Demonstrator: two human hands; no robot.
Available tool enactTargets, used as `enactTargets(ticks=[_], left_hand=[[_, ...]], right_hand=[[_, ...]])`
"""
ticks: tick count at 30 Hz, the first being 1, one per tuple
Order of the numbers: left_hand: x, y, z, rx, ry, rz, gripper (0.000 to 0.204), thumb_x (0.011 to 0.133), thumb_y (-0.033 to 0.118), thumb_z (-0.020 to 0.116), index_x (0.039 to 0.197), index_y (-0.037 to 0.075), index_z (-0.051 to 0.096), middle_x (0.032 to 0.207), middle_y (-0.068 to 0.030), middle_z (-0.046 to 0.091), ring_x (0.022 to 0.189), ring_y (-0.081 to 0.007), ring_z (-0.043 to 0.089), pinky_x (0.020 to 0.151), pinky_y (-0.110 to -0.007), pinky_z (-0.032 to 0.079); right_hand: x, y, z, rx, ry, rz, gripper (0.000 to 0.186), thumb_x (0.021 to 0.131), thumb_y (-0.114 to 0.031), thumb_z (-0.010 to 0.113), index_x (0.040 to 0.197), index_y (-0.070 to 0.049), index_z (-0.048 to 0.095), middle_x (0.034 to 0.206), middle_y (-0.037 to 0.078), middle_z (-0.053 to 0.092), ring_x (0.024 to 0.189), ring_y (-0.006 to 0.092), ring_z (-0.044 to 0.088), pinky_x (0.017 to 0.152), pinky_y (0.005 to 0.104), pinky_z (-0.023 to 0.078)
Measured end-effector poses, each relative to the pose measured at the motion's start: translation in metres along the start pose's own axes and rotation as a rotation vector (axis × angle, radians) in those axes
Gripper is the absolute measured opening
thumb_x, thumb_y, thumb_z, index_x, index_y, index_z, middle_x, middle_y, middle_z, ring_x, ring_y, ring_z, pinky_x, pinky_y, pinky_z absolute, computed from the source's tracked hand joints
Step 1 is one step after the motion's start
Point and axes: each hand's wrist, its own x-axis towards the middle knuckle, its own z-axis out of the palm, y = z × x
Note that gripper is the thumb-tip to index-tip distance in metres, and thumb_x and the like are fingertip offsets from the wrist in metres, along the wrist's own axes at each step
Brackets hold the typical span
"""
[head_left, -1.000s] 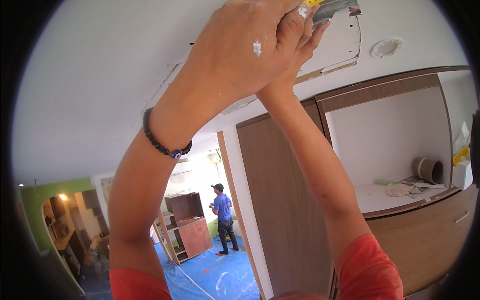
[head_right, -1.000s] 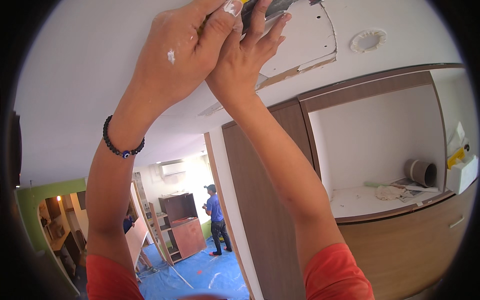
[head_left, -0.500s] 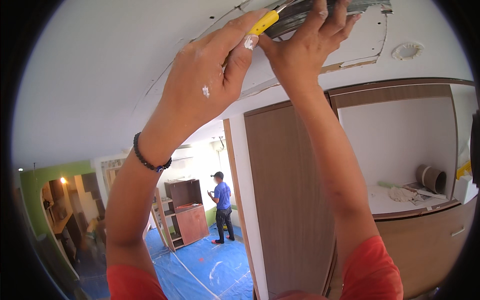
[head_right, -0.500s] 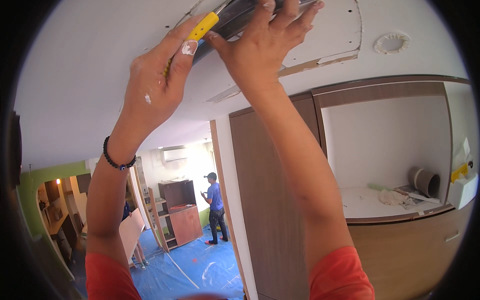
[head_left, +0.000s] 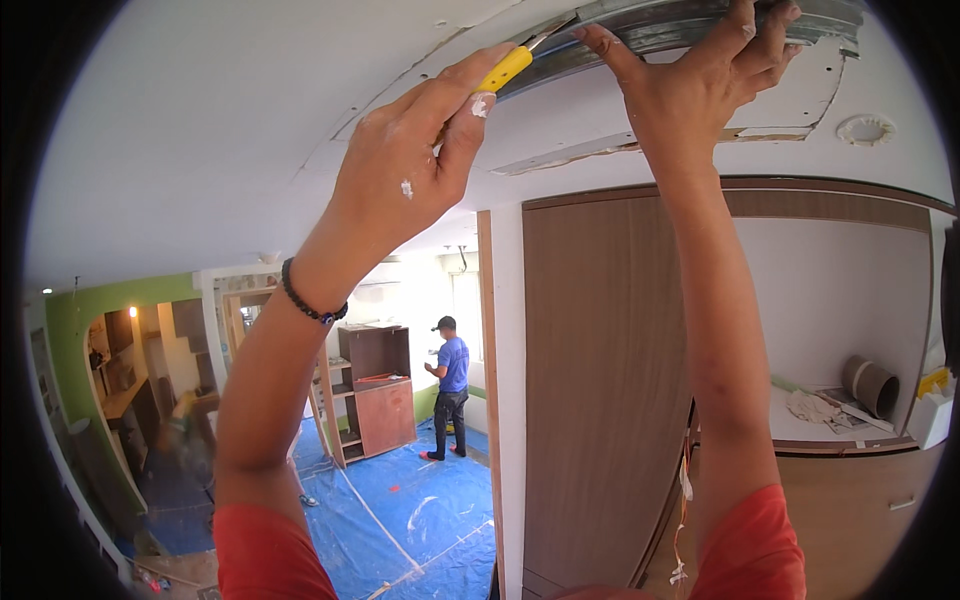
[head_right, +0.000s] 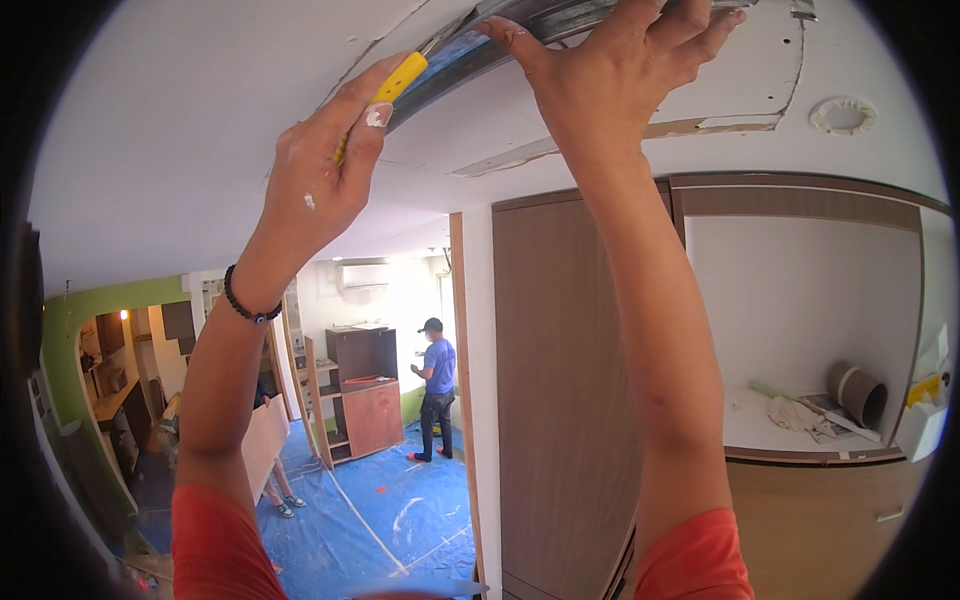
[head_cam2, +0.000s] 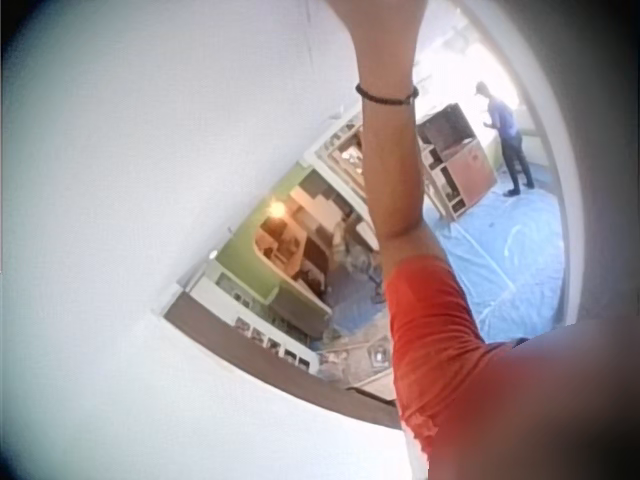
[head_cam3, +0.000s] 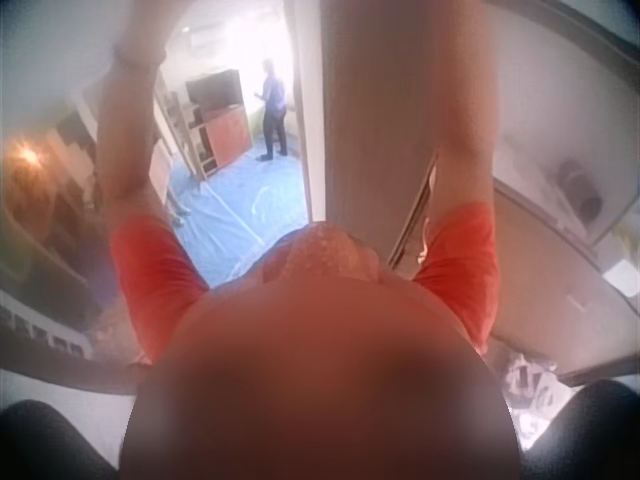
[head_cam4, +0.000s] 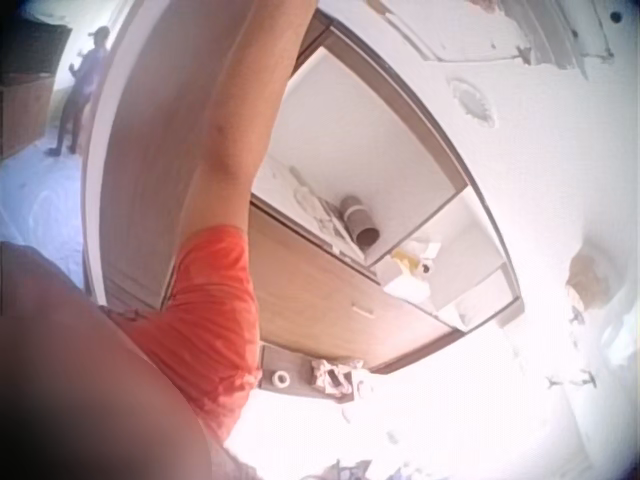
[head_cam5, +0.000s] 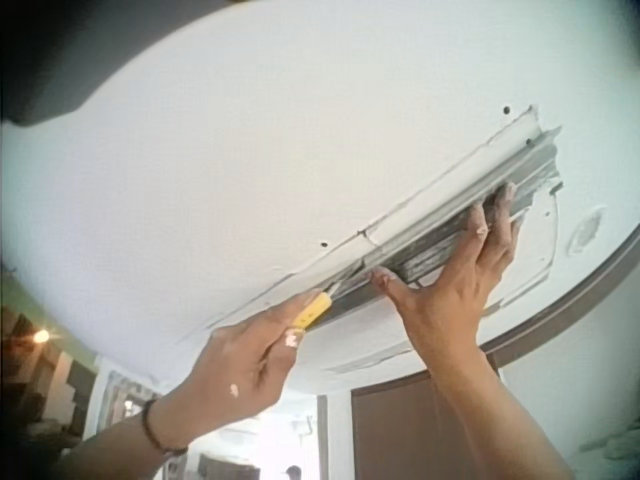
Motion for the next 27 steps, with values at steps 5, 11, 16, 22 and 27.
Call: enactTargets(ticks=[5,11,16,22,27], left_hand=[[-0.003,-0.01,0.003,0.011,0.055,0.099,0.041,0.105,0.013,0.053,0.146,0.014,0.058,0.073,-0.0115,0.061,0.053,-0.0127,0.048,0.053,-0.028,0.043],[-0.033,-0.032,-0.005,0.034,-0.009,-0.027,0.042,0.105,0.014,0.054,0.147,0.014,0.057,0.091,-0.0159,0.071,0.058,-0.0144,0.054,0.059,-0.03,0.049],[-0.042,-0.046,-0.006,0.039,-0.001,-0.021,0.041,0.104,0.013,0.054,0.145,0.015,0.058,0.103,-0.0166,0.074,0.06,-0.0212,0.062,0.059,-0.033,0.054],[-0.067,-0.071,-0.008,0.083,0.027,-0.03,0.042,0.103,0.013,0.055,0.145,0.016,0.058,0.108,-0.0157,0.074,0.056,-0.0196,0.061,0.055,-0.032,0.053],[-0.085,-0.089,-0.014,0.126,0.013,-0.062,0.043,0.102,0.01,0.056,0.145,0.016,0.058,0.103,-0.0145,0.074,0.054,-0.0195,0.06,0.053,-0.033,0.052]], right_hand=[[-0.003,-0.002,0.003,0.013,0.008,0.019,0.131,0.054,-0.048,0.097,0.154,-0.01,0.023,0.166,0.022,0.013,0.151,0.0446,0.016,0.124,0.0643,0.016],[-0.004,0.001,0.004,-0.009,0.037,0.002,0.133,0.053,-0.05,0.097,0.156,-0.01,0.022,0.166,0.021,0.013,0.151,0.0449,0.017,0.124,0.0625,0.018],[-0.003,0.0,0.007,0.031,0.056,-0.01,0.132,0.057,-0.057,0.093,0.156,-0.009,0.021,0.166,0.021,0.013,0.15,0.0457,0.018,0.123,0.0621,0.021],[-0.004,-0.001,0.009,0.009,0.061,-0.031,0.131,0.06,-0.061,0.09,0.157,-0.008,0.019,0.166,0.022,0.013,0.15,0.0464,0.017,0.122,0.0623,0.023],[-0.006,-0.003,0.007,0.015,0.036,0.002,0.134,0.058,-0.062,0.09,0.157,-0.009,0.017,0.166,0.022,0.012,0.15,0.0463,0.017,0.122,0.0633,0.022]])
